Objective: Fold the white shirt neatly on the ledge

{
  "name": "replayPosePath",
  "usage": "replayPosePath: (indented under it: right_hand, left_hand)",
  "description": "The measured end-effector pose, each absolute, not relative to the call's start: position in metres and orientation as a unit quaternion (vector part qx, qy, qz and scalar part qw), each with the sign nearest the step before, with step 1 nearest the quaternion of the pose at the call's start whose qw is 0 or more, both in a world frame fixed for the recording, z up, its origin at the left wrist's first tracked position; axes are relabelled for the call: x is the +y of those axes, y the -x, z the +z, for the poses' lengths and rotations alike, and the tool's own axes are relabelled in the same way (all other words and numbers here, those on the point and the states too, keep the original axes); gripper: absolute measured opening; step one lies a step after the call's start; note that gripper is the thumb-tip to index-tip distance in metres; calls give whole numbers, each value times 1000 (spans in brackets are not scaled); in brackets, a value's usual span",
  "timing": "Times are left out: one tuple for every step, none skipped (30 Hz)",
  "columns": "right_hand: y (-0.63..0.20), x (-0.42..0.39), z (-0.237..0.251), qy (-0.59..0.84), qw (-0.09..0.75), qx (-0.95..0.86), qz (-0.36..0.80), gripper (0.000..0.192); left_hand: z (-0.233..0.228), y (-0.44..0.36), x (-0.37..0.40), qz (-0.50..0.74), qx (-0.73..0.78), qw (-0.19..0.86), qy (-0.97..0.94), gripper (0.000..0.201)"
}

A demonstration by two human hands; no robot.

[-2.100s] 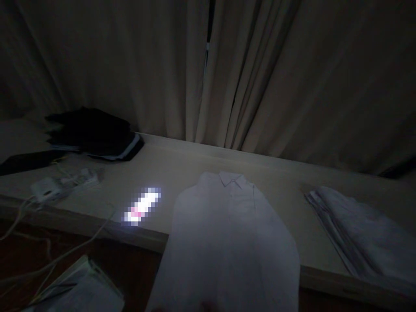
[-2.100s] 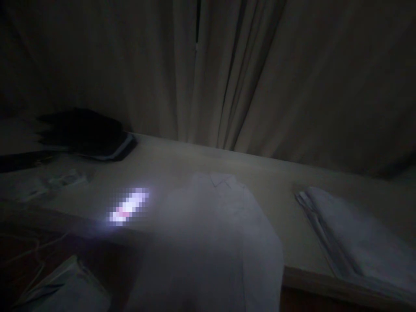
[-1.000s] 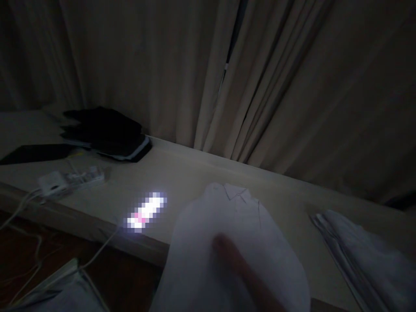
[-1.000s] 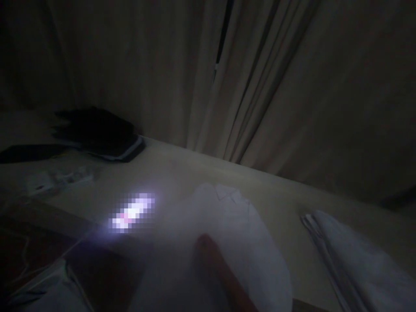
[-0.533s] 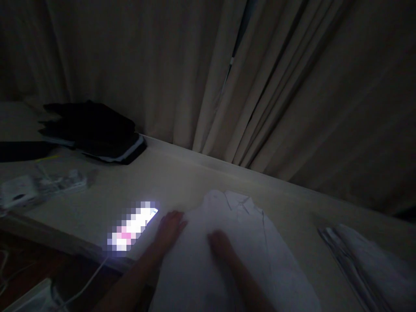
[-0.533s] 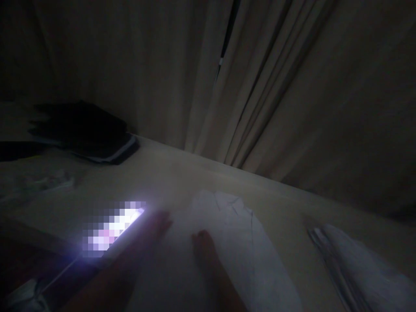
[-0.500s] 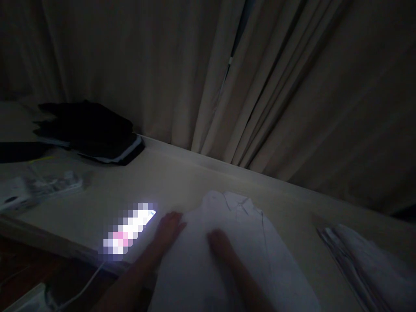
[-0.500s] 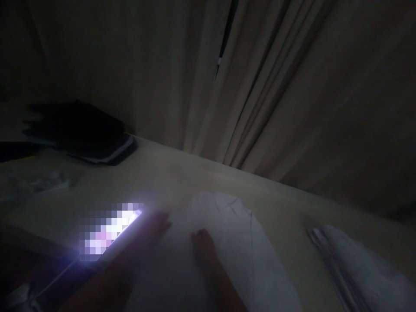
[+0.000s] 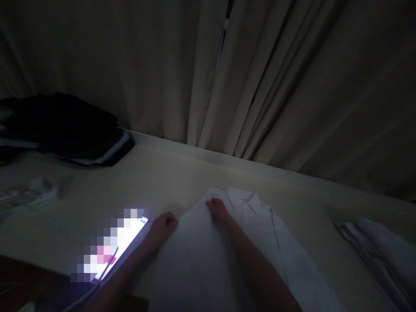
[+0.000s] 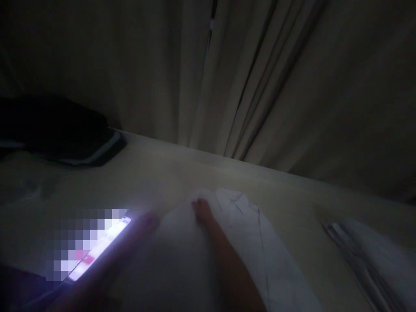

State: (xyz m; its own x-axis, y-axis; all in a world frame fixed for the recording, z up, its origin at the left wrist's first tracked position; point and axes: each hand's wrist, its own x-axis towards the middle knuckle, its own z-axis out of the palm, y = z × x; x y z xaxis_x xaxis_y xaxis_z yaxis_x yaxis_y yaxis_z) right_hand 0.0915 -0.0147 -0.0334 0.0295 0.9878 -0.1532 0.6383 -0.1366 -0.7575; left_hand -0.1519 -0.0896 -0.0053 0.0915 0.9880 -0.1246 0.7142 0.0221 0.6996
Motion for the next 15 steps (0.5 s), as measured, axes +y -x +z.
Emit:
replayPosePath:
  right_hand:
    - [-90, -7, -33, 674, 265, -597, 345, 23]
    - [-88, 0, -32, 679, 277, -586, 345, 23]
    - [-87, 7, -31, 684, 288, -575, 344, 23]
    - [-84, 14, -31, 687, 298, -566, 345, 22]
    - [-82, 20, -30, 689, 308, -558, 346, 22]
    - [-81, 25, -30, 691, 316, -550, 347, 22]
    - [-79, 30, -29, 693, 322, -542, 349, 23]
    - [-77, 35, -30, 696, 328, -535, 349, 24]
    - [-76, 38, -30, 699, 331, -530, 348, 25]
    - [-76, 41, -31, 701, 334, -526, 346, 26]
    - [-75, 44, -32, 703, 335, -525, 342, 26]
    - [-75, 46, -33, 704, 336, -527, 337, 26]
    - [-75, 48, -34, 705, 336, -529, 332, 25]
    - [-75, 49, -35, 705, 336, -533, 326, 25]
    - [-74, 50, -35, 704, 336, -537, 320, 25]
  left_hand:
    - [-7, 154, -89, 224, 639, 332, -656, 21]
    - [-8, 157, -88, 237, 640, 345, -644, 23]
    - [-10, 159, -88, 251, 642, 358, -630, 24]
    - [-11, 162, -89, 263, 645, 368, -616, 26]
    - [-12, 164, -90, 269, 648, 375, -605, 27]
    - [-14, 167, -91, 271, 650, 383, -598, 29]
    - [-15, 170, -92, 268, 649, 392, -595, 30]
    - [-16, 172, -92, 260, 647, 401, -595, 30]
    - [-17, 175, -93, 248, 643, 409, -598, 31]
    - [-18, 177, -94, 233, 640, 416, -603, 31]
    - [-19, 179, -94, 218, 636, 420, -610, 31]
    - [-20, 181, -94, 206, 632, 421, -618, 32]
    - [-21, 183, -94, 197, 628, 419, -625, 33]
    - [-21, 185, -94, 192, 624, 419, -631, 35]
    - [-20, 186, -95, 190, 622, 421, -632, 38]
